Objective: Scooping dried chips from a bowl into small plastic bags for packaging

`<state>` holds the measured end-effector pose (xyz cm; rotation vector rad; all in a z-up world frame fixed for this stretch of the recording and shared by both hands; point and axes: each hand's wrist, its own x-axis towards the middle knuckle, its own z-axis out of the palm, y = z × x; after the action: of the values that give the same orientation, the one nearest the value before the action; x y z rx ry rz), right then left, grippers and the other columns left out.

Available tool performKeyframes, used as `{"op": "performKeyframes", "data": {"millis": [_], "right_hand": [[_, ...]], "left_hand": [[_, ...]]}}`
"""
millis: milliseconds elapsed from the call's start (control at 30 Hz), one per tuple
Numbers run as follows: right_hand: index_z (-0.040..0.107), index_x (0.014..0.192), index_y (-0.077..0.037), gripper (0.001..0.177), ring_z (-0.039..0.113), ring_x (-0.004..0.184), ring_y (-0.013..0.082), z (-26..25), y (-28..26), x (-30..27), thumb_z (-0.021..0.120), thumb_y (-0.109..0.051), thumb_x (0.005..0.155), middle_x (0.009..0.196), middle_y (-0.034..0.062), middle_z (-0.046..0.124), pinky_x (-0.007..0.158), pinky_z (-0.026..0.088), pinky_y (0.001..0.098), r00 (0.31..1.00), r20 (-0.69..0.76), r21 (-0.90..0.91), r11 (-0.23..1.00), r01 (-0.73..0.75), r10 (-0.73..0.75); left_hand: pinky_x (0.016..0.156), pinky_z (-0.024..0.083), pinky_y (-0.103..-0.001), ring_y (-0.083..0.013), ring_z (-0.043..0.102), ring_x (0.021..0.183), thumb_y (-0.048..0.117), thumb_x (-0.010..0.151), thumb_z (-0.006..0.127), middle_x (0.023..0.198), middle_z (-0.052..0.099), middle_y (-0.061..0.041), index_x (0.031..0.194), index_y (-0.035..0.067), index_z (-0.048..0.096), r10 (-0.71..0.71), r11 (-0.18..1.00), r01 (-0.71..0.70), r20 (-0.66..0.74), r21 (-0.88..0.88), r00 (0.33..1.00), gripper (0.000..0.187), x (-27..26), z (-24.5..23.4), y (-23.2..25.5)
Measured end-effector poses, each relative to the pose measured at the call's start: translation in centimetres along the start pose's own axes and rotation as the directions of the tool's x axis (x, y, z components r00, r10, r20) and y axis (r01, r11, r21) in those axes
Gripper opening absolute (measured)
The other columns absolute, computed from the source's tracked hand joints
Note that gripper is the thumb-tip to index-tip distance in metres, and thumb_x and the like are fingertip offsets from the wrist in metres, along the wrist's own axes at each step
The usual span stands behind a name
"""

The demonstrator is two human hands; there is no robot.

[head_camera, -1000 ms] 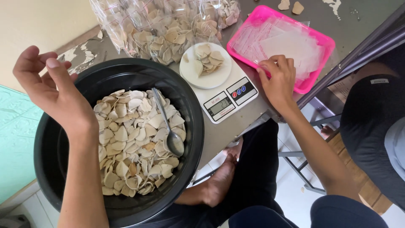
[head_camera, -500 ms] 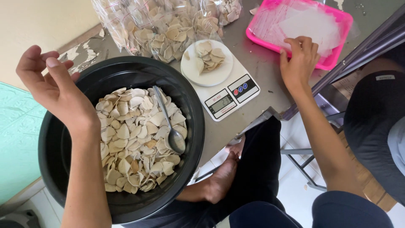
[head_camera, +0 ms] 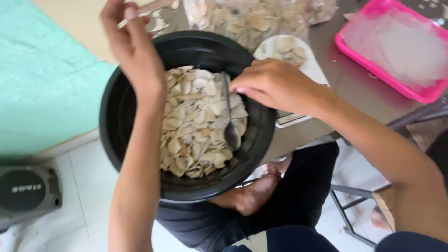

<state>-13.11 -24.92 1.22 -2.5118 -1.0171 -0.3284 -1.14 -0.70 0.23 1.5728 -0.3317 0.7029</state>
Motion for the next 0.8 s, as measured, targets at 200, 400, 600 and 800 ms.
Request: {"op": "performKeyframes", "data": {"millis": [200,400,600,800], "right_hand": [[0.075,0.11,-0.023,0.032,0.058,0.108,0.0271,5.8,-0.2,4.3,0.07,-0.003,0.086,0.108,0.0056,0.069,0.086,0.041,0.0446,0.772,0.604,-0.348,0.937,0.034,0.197],[0.078,0.092,-0.017,0.016,0.058,0.114,0.0276,5.3,-2.1,5.0,0.079,-0.012,0.077,0.122,0.0098,0.068,0.093,0.042,0.0478,0.818,0.565,-0.488,0.844,0.223,0.111],[0.075,0.106,-0.022,0.018,0.066,0.097,0.0228,0.7,-4.1,4.6,0.072,-0.021,0.089,0.103,0.0,0.074,0.094,0.041,0.0458,0.862,0.49,-0.411,0.907,0.094,0.133],[0.074,0.112,-0.022,0.024,0.069,0.096,0.0233,1.7,-6.5,3.6,0.074,-0.02,0.088,0.11,0.0043,0.075,0.078,0.051,0.0424,0.83,0.506,-0.434,0.901,0.013,0.232]], "left_hand": [[0.08,0.05,-0.033,-0.0153,0.056,0.089,0.042,0.108,0.046,0.098,0.056,-0.003,0.128,0.018,0.056,-0.025,0.997,0.022,-0.039,-0.078,0.999,0.033,-0.2,-0.3,-0.2],[0.065,0.033,-0.031,-0.0114,0.029,0.072,0.034,0.103,0.044,0.081,0.036,0.002,0.097,0.013,0.05,-0.002,0.994,-0.004,-0.061,-0.113,0.998,0.023,0.0,0.0,1.1],[0.055,0.017,-0.032,-0.0078,0.015,0.065,0.025,0.099,0.045,0.076,0.021,0.004,0.09,0.014,0.046,-0.057,0.993,0.051,-0.052,-0.107,0.997,0.015,0.0,0.1,1.1],[0.064,0.015,-0.035,-0.0112,0.014,0.07,0.007,0.092,0.043,0.069,0.019,0.004,0.078,0.018,0.021,0.023,0.993,-0.029,-0.047,-0.116,0.999,0.028,0.3,0.2,1.1]]}}
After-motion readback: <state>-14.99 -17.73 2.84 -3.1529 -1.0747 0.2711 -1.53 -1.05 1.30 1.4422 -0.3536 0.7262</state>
